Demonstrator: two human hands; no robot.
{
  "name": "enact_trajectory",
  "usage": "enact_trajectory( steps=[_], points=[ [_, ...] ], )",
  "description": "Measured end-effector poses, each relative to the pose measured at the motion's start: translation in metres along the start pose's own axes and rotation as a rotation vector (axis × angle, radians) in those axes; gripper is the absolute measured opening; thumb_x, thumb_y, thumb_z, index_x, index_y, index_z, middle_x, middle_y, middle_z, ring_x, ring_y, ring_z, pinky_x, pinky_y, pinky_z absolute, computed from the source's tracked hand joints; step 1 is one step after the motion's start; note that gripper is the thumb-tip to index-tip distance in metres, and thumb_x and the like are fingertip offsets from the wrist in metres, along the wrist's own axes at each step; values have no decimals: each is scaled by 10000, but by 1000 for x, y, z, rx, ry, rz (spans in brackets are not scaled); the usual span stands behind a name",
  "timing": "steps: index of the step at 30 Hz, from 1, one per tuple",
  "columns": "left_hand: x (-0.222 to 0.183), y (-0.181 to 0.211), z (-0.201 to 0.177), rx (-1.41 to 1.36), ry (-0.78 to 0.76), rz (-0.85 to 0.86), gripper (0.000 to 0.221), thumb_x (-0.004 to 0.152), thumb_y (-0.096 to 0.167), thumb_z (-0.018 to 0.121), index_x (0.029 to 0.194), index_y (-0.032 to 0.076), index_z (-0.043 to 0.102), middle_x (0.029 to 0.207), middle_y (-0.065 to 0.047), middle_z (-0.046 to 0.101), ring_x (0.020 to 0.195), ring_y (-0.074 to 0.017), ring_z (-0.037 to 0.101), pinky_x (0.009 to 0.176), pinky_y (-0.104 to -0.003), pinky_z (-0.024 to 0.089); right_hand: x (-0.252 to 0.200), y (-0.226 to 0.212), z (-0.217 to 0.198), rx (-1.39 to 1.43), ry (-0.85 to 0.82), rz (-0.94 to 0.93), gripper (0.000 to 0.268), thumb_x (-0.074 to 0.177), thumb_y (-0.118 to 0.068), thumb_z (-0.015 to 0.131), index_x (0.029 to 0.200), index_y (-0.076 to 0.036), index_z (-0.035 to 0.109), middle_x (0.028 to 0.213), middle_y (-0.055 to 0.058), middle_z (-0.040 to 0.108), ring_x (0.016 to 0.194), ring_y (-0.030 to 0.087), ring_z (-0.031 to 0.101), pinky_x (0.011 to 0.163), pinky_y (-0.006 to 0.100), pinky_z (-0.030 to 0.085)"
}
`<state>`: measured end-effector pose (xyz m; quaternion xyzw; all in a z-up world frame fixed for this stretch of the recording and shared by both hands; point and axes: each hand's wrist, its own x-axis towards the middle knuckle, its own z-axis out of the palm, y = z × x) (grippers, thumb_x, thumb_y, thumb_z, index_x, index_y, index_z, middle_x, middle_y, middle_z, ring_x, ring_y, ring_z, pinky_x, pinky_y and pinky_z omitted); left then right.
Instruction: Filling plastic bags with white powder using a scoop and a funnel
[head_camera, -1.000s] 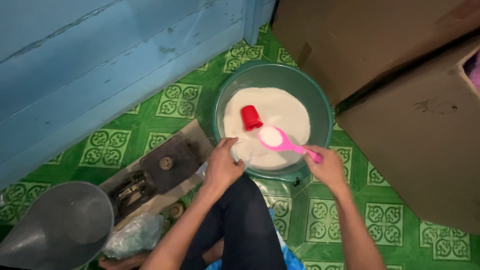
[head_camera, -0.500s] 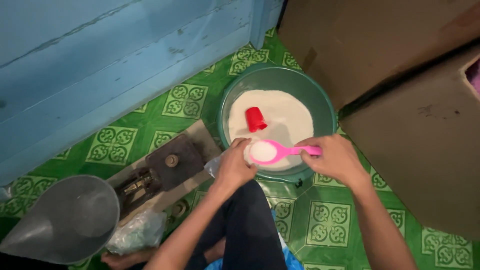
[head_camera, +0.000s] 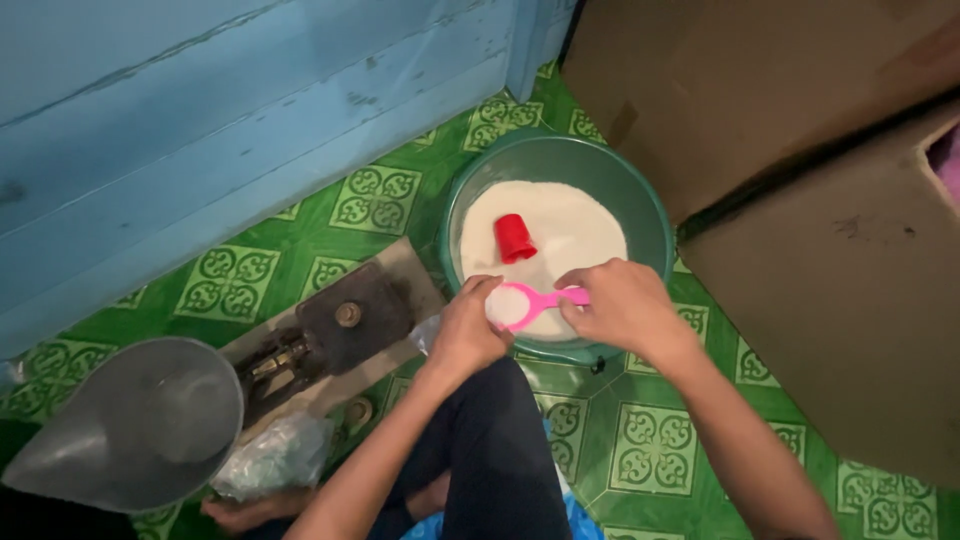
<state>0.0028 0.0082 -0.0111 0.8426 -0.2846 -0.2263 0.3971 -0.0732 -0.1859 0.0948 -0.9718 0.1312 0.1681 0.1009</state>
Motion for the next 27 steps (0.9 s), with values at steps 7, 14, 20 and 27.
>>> enact_trajectory(
  steps=[7, 14, 20, 27],
  points=[
    [-10, -6, -17, -113, 87, 22, 720, 572, 155, 735, 1269, 24, 605, 1259, -152, 598, 1136, -452, 586, 944, -555, 498, -2, -36, 33, -180, 176, -343, 205, 741, -329, 602, 799, -173, 722, 645, 75, 693, 625, 334, 701, 583, 462, 574],
    [-30, -11, -36, -92, 116, 9, 743, 559, 178, 761, 1279, 67, 615, 1250, -120, 622, 1151, -411, 600, 975, -514, 494, -16, -56, 31, -383, 322, -527, 55, 669, -244, 634, 668, -200, 667, 595, -7, 632, 574, 222, 655, 471, 381, 529],
    [-35, -25, -30, -73, 136, 44, 747, 551, 180, 781, 1273, 75, 624, 1234, -118, 632, 1113, -402, 616, 946, -503, 508, -41, -73, -11, -319, 263, -397, 185, 759, -303, 589, 763, -166, 712, 635, 48, 668, 590, 290, 686, 517, 426, 547],
    [-36, -17, -27, -124, 124, 92, 707, 566, 171, 758, 1260, 112, 641, 1197, -140, 633, 1091, -431, 623, 912, -525, 529, -49, -64, -42, -159, 68, -134, 332, 814, -370, 554, 980, -187, 775, 784, 129, 746, 759, 415, 720, 676, 535, 568]
  ],
)
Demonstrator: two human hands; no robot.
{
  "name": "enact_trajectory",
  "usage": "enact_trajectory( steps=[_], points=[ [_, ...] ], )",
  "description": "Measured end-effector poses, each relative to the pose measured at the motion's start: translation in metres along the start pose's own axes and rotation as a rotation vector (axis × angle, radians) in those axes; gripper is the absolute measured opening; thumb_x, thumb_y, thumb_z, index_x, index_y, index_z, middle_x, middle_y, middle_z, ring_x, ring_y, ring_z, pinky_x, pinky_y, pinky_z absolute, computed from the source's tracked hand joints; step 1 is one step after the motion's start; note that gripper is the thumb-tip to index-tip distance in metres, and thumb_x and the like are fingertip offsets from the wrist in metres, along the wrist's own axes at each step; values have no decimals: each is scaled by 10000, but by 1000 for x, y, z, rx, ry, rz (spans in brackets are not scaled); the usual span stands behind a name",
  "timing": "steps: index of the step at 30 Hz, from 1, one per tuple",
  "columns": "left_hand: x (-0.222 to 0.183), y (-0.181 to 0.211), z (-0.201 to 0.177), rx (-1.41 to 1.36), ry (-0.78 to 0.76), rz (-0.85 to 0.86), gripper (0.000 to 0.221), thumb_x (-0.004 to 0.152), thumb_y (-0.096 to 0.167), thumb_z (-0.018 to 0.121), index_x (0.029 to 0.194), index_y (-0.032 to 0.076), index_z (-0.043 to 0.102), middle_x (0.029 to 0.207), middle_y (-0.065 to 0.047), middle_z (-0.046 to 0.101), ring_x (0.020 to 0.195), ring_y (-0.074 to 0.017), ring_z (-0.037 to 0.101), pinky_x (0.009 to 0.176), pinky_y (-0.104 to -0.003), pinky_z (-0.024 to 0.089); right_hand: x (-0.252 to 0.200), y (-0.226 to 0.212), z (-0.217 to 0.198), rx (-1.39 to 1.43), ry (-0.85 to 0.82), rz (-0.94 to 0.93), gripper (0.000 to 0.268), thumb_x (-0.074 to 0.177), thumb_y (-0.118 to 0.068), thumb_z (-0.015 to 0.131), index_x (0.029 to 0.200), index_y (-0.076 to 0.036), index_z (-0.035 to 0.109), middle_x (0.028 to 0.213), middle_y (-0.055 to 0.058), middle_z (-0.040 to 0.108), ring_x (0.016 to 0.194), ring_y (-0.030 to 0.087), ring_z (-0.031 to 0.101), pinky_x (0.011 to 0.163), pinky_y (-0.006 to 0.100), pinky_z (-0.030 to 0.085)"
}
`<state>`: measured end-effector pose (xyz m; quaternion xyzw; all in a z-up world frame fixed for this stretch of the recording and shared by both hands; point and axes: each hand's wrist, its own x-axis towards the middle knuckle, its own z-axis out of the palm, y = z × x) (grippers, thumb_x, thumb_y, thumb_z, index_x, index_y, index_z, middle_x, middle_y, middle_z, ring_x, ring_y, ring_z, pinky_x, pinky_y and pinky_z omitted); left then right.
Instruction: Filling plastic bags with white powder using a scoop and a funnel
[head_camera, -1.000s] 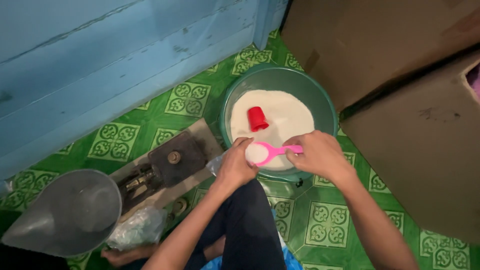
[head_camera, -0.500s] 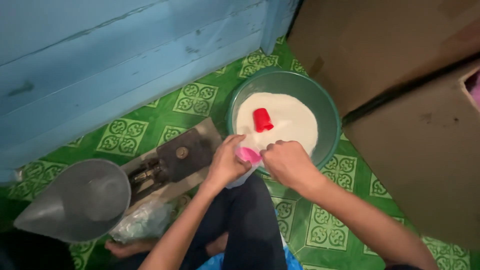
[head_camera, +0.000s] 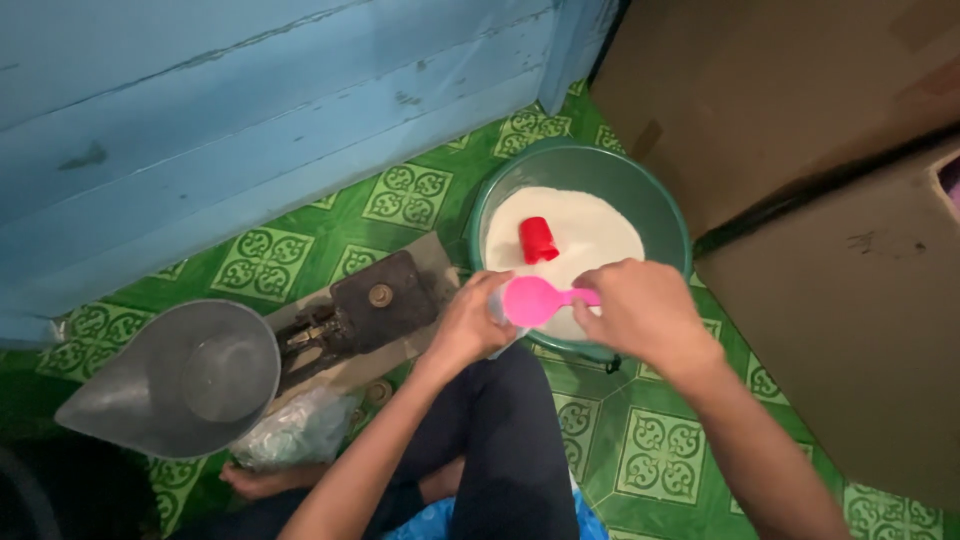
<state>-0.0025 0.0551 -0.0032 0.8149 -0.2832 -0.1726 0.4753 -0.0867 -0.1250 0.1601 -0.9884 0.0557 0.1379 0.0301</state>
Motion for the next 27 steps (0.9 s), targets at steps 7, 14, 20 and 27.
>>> enact_trajectory(
  steps=[7, 14, 20, 27],
  points=[
    [10, -3, 8, 89, -110, -103, 463, 604, 159, 693, 1054, 272, 707, 1256, 26, 587, 1116, -337, 634, 926, -479, 533, -23, 45, -13, 198, -45, 368, 353, 835, -424, 565, 1073, -276, 779, 911, 250, 741, 948, 489, 674, 856, 555, 534],
    [26, -29, 31, 247, -264, -197, 294, 689, 212, 695, 948, 331, 770, 1379, 48, 541, 1180, -343, 606, 930, -465, 538, -13, 97, 87, 420, -23, 558, 324, 862, -422, 597, 1091, -273, 773, 953, 243, 739, 988, 484, 664, 861, 552, 528],
    [36, -23, 32, 262, -306, -212, 482, 677, 188, 683, 1157, 181, 716, 1343, 6, 609, 1136, -323, 638, 935, -452, 532, 24, 106, 189, 371, -233, 718, 352, 838, -371, 628, 1124, -211, 756, 951, 206, 752, 989, 391, 707, 832, 509, 564],
    [18, 21, 11, 151, -180, -222, 591, 676, 151, 680, 1259, 61, 639, 1385, -67, 586, 985, -353, 685, 874, -498, 531, 61, 82, 263, 384, -156, 583, 331, 949, -180, 509, 1226, -118, 680, 979, 216, 733, 973, 400, 710, 810, 522, 573]
  ],
)
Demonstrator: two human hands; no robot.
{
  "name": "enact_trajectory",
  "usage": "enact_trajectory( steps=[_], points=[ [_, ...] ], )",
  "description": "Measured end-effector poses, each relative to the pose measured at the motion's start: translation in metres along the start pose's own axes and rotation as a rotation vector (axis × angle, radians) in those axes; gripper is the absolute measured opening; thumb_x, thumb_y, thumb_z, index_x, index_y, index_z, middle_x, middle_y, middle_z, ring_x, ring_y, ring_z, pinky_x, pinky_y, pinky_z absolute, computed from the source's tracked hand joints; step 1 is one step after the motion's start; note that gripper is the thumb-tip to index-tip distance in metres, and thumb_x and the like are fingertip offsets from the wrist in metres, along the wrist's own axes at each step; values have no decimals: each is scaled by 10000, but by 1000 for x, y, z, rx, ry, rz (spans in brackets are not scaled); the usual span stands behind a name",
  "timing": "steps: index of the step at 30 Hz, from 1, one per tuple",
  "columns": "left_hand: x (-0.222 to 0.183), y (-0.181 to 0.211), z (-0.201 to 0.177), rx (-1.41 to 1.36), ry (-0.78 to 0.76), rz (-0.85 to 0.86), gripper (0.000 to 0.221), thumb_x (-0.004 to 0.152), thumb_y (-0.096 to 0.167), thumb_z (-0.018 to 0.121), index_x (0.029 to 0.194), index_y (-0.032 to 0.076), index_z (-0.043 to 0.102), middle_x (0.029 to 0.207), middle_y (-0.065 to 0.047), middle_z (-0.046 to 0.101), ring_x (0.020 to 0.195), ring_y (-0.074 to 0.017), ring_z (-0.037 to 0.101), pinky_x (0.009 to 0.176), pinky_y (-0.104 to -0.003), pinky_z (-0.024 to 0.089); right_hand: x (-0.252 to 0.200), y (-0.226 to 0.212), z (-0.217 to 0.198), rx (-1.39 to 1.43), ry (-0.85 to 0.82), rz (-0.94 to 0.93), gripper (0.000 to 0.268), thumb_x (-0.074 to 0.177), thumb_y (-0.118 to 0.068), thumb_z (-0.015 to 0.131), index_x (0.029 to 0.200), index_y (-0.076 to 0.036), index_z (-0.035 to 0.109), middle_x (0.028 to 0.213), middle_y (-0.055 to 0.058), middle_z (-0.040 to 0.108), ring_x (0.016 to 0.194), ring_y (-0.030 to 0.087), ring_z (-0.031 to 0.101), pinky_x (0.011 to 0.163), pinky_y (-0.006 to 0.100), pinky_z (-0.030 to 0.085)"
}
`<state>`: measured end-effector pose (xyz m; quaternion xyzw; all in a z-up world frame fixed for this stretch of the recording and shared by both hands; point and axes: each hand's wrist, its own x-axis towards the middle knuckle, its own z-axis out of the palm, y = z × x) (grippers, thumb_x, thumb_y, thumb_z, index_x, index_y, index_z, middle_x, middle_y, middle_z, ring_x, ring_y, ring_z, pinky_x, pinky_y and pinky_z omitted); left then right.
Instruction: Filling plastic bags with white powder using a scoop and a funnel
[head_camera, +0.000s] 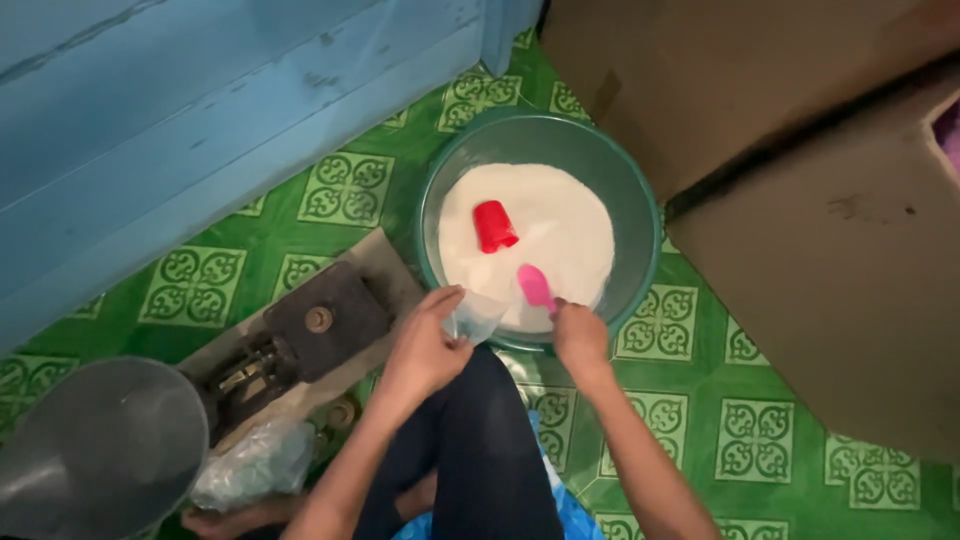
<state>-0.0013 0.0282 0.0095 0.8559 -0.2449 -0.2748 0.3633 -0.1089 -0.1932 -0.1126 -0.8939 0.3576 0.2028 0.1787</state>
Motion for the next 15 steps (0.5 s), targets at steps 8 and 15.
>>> enact_trajectory(
  steps=[8, 15],
  points=[
    [-14, 8, -9, -164, 186, -40, 632, 663, 82, 632, 1287, -19, 603, 1350, -206, 556, 804, -404, 712, 773, -478, 584, 26, -41, 28, 96, -103, -62, 229, 854, -93, 582, 997, -26, 749, 940, 259, 725, 957, 446, 701, 766, 533, 572],
    [-5, -8, -3, -89, 202, -32, 670, 625, 105, 666, 1287, 15, 607, 1360, -151, 547, 808, -366, 722, 772, -459, 593, 23, -26, 5, 103, 2, -68, 283, 844, -161, 602, 1058, -53, 753, 909, 255, 730, 948, 445, 701, 793, 543, 569]
  ],
)
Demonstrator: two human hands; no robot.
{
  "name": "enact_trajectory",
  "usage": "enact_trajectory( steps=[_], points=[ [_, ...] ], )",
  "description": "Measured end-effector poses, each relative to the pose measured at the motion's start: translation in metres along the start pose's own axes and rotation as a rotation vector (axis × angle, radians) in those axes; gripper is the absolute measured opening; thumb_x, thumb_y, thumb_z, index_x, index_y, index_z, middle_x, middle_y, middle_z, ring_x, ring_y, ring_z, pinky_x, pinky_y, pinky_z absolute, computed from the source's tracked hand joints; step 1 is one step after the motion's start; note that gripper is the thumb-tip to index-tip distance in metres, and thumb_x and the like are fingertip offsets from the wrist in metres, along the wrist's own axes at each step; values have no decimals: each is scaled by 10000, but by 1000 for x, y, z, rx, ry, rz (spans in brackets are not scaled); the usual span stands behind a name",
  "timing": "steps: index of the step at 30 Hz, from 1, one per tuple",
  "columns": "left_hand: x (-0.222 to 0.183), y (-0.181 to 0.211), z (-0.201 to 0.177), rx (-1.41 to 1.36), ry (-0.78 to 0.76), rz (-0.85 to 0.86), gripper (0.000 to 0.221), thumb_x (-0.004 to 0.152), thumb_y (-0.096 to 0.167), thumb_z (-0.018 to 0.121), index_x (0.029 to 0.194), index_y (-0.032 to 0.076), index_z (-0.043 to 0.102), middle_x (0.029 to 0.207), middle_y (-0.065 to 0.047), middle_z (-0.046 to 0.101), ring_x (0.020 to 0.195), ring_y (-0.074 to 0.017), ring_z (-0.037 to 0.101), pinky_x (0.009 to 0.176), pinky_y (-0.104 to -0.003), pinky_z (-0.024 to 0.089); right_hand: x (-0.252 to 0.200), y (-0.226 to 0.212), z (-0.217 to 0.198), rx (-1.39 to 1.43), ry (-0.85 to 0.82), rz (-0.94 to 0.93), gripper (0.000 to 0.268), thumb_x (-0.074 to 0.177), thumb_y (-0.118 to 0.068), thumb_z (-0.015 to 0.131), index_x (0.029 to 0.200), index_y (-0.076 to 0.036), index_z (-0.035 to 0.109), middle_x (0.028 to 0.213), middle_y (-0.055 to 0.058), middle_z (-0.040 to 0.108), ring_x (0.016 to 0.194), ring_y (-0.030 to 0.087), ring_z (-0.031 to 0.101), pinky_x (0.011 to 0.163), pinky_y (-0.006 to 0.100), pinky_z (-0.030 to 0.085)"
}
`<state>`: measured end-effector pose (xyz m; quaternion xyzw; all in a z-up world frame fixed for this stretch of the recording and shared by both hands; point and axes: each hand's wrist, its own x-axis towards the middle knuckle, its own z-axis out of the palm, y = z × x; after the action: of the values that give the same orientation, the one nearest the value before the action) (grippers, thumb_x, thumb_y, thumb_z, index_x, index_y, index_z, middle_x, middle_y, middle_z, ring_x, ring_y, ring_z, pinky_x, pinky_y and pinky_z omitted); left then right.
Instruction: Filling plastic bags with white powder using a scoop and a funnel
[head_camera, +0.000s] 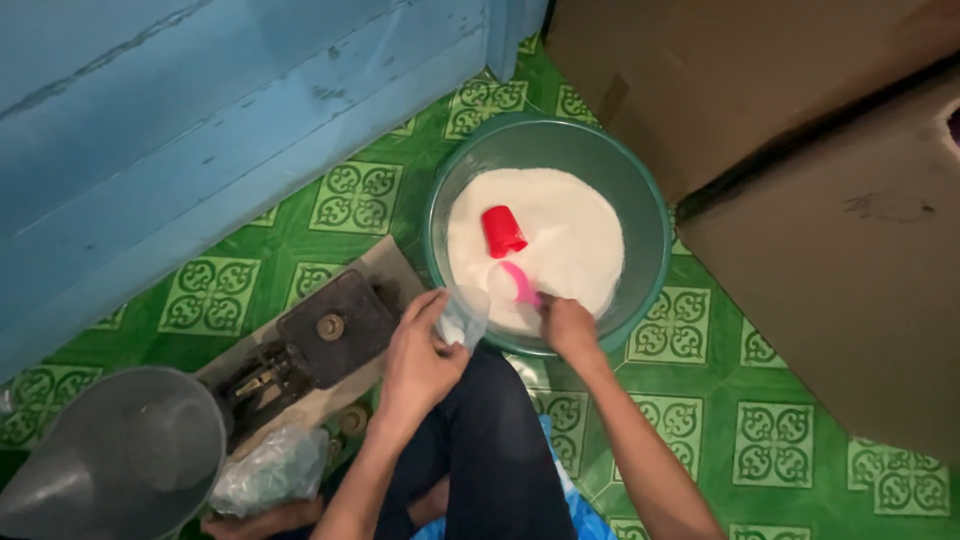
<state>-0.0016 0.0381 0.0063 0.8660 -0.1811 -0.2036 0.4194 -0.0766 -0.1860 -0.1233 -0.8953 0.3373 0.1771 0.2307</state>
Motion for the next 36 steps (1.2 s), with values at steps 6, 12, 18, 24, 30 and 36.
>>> enact_trajectory(
  steps=[6, 12, 18, 24, 30, 36],
  points=[
    [4, 15, -6, 43, -53, -4, 677, 653, 129, 692, 1308, -10, 588, 1371, -153, 541, 1095, -417, 628, 904, -504, 532, -65, -3, -54, 359, 91, 83, 351, 912, -277, 545, 1217, -208, 705, 1020, 255, 715, 1050, 475, 639, 879, 555, 523],
    [4, 15, 7, 54, -52, 48, 687, 625, 138, 682, 1297, 19, 611, 1360, -133, 559, 1122, -417, 609, 924, -490, 511, -39, 66, -28, 726, 126, 123, 299, 882, -287, 629, 1126, -177, 761, 931, 238, 734, 888, 326, 694, 818, 424, 537],
    [16, 7, 17, 63, -76, 46, 681, 621, 148, 690, 1287, 31, 614, 1362, -113, 560, 1151, -408, 598, 952, -486, 502, -72, 51, -63, 677, 224, 21, 274, 873, -208, 663, 1127, -181, 763, 930, 233, 735, 859, 300, 675, 802, 423, 504],
    [26, -2, 25, 52, -73, 83, 660, 609, 140, 684, 1253, 10, 627, 1334, -115, 580, 1163, -416, 586, 1027, -550, 446, -104, 43, -123, 443, 241, -46, 208, 818, -271, 709, 1001, -249, 807, 894, 179, 754, 892, 369, 705, 803, 425, 517],
    [22, -1, 34, 37, -101, 119, 685, 615, 128, 699, 1275, -28, 604, 1341, -127, 576, 1166, -437, 585, 1057, -593, 373, -122, 23, -185, 174, 158, -96, 251, 767, -367, 681, 975, -324, 815, 895, 146, 772, 883, 409, 704, 783, 444, 534],
    [31, -13, 49, 56, -152, 155, 708, 612, 136, 677, 1295, -18, 576, 1372, -124, 531, 1183, -419, 575, 1042, -554, 449, -134, -36, -217, 6, -2, -177, 318, 782, -359, 626, 1023, -271, 815, 893, 194, 763, 874, 440, 695, 797, 487, 521]
  ],
)
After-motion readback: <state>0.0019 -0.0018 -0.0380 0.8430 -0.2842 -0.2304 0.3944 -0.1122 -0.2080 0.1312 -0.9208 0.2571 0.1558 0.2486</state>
